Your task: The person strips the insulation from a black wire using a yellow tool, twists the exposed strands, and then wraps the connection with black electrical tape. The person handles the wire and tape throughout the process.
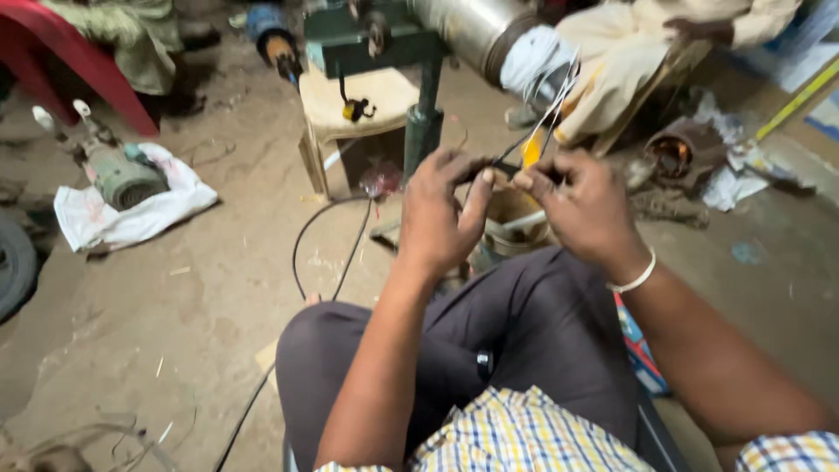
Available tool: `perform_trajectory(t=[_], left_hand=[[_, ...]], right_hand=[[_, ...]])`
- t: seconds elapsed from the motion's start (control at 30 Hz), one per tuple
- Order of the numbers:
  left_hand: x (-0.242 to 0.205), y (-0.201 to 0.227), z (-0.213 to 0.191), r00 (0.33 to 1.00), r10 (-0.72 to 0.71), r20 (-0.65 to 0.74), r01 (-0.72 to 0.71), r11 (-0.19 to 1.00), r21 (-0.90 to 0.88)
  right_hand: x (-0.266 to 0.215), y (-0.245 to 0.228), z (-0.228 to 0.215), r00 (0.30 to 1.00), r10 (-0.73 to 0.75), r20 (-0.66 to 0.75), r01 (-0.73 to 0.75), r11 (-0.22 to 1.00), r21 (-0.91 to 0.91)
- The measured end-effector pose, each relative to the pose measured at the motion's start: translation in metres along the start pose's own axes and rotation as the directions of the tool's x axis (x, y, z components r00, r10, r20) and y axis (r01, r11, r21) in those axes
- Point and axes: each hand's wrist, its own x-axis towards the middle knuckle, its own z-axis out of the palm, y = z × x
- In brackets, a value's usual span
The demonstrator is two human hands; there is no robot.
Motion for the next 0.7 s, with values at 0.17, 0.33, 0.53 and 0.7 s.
perform_trajectory(t=[0.17, 0.33, 0.53, 0.7], left_hand=[[-0.003, -0.002, 0.004, 0.999, 0.016, -0.038, -0.015, 0.999, 0.034], [-0.004, -0.005, 0.007, 0.976, 0.158, -0.152, -0.138, 0.981, 0.135], [-0.012, 0.004, 0.014, 0.968, 0.225, -0.109, -0.164, 0.900, 0.405], [-0.009, 0.001, 0.009, 0.924, 0.366, -0.113, -0.269, 0.829, 0.491]], right_hand=[[-0.025, 0.023, 0.004, 0.998, -0.037, -0.053, 0.037, 0.999, -0.005], [-0.028, -0.014, -0.006, 0.984, 0.166, 0.066, -0.177, 0.852, 0.493], [0.050, -0.051, -0.036, 0.937, -0.022, 0.349, -0.003, 0.998, 0.070], [0.089, -0.041, -0.027, 0.782, 0.215, 0.585, -0.268, 0.963, 0.005]])
